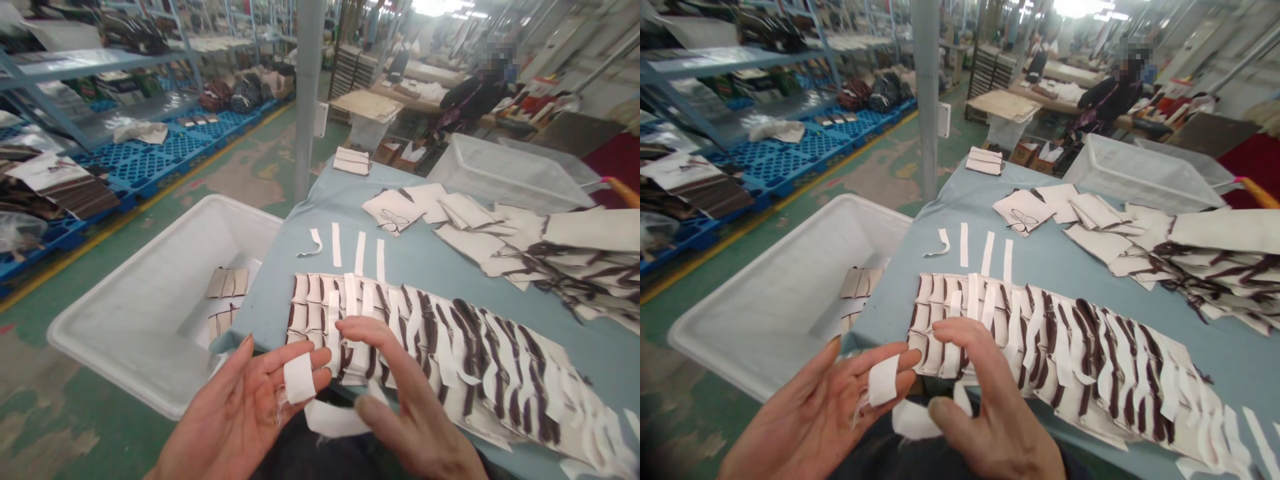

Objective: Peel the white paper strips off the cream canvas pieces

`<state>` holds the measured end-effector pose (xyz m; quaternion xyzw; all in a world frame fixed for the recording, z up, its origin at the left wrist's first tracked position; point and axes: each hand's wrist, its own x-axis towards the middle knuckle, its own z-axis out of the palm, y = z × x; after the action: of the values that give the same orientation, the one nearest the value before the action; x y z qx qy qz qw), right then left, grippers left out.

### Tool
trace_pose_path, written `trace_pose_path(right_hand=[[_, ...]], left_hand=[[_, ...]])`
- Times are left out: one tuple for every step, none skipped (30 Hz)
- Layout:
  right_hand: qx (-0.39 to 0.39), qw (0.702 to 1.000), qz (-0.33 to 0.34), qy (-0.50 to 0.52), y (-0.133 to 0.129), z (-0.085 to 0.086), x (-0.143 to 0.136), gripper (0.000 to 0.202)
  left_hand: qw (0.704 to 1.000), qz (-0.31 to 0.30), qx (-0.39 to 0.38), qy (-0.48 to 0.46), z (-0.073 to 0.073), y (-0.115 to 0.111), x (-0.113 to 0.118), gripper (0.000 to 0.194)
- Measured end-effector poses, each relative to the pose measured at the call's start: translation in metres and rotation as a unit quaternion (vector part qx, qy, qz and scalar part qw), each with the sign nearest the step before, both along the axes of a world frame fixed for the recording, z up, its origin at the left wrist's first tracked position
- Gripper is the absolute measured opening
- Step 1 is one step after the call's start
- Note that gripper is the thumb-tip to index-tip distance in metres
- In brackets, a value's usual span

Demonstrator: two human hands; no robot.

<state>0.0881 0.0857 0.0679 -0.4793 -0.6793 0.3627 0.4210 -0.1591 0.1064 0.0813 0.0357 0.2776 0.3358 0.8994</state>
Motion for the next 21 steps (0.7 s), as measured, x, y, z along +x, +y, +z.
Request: trace_pose_path(right_hand=[[-0.071,0.995,0.002,0.076,0.002,-0.005,0.006,0.040],[-0.121,0.981,-0.018,0.153,0.003,-0.012,0.012,0.043],[-0.145,0.963,-0.062,0.217,0.004,-0.020,0.017,0.047],[-0.149,0.948,-0.118,0.255,0.005,-0.028,0.020,0.046],[-0.144,0.936,-0.170,0.271,0.004,-0.037,0.022,0.043],[-0.146,0.930,-0.205,0.269,0.003,-0.044,0.021,0.038],[-0.155,0.927,-0.221,0.259,0.001,-0.049,0.018,0.035],[-0.171,0.927,-0.220,0.251,-0.002,-0.053,0.014,0.034],[-0.191,0.927,-0.210,0.245,-0.006,-0.054,0.009,0.035],[-0.205,0.926,-0.206,0.240,-0.010,-0.055,0.004,0.036],[-0.212,0.927,-0.205,0.232,-0.014,-0.054,-0.002,0.037],[-0.211,0.931,-0.204,0.218,-0.017,-0.053,-0.007,0.036],[-0.202,0.937,-0.202,0.200,-0.020,-0.052,-0.012,0.035],[-0.189,0.945,-0.197,0.178,-0.022,-0.050,-0.016,0.032],[-0.171,0.954,-0.190,0.155,-0.024,-0.048,-0.019,0.028],[-0.151,0.963,-0.178,0.133,-0.024,-0.046,-0.022,0.023],[-0.131,0.971,-0.165,0.112,-0.024,-0.044,-0.024,0.019],[-0.109,0.977,-0.158,0.094,-0.023,-0.041,-0.026,0.014],[-0.086,0.981,-0.154,0.077,-0.022,-0.039,-0.027,0.010],[-0.060,0.985,-0.150,0.063,-0.022,-0.036,-0.029,0.006],[-0.031,0.987,-0.147,0.050,-0.021,-0.033,-0.030,0.004]], left_hand=[[1.000,0.001,0.006,0.006,-0.003,-0.002,-0.001,0.052],[1.000,0.001,0.016,0.013,-0.006,-0.005,-0.002,0.049],[0.999,0.002,0.028,0.020,-0.009,-0.008,-0.003,0.047],[0.999,0.004,0.042,0.027,-0.012,-0.012,-0.004,0.048],[0.998,0.006,0.056,0.037,-0.013,-0.015,-0.004,0.050],[0.996,0.008,0.067,0.050,-0.013,-0.017,-0.004,0.052],[0.995,0.009,0.074,0.064,-0.012,-0.019,-0.003,0.051],[0.994,0.010,0.078,0.079,-0.011,-0.020,-0.002,0.050],[0.992,0.010,0.076,0.097,-0.009,-0.020,-0.001,0.048],[0.991,0.008,0.070,0.115,-0.007,-0.020,0.001,0.047],[0.989,0.008,0.066,0.131,-0.007,-0.020,0.002,0.046],[0.988,0.009,0.066,0.142,-0.008,-0.020,0.004,0.046],[0.986,0.010,0.072,0.151,-0.010,-0.020,0.005,0.045],[0.984,0.012,0.081,0.158,-0.014,-0.021,0.006,0.043],[0.982,0.015,0.091,0.166,-0.018,-0.022,0.007,0.041],[0.979,0.017,0.097,0.177,-0.022,-0.023,0.008,0.039],[0.977,0.021,0.096,0.190,-0.025,-0.024,0.009,0.035],[0.976,0.027,0.090,0.197,-0.028,-0.025,0.009,0.033],[0.977,0.036,0.081,0.194,-0.029,-0.026,0.009,0.032],[0.980,0.042,0.068,0.180,-0.029,-0.026,0.010,0.033],[0.985,0.046,0.051,0.156,-0.027,-0.025,0.010,0.034]])
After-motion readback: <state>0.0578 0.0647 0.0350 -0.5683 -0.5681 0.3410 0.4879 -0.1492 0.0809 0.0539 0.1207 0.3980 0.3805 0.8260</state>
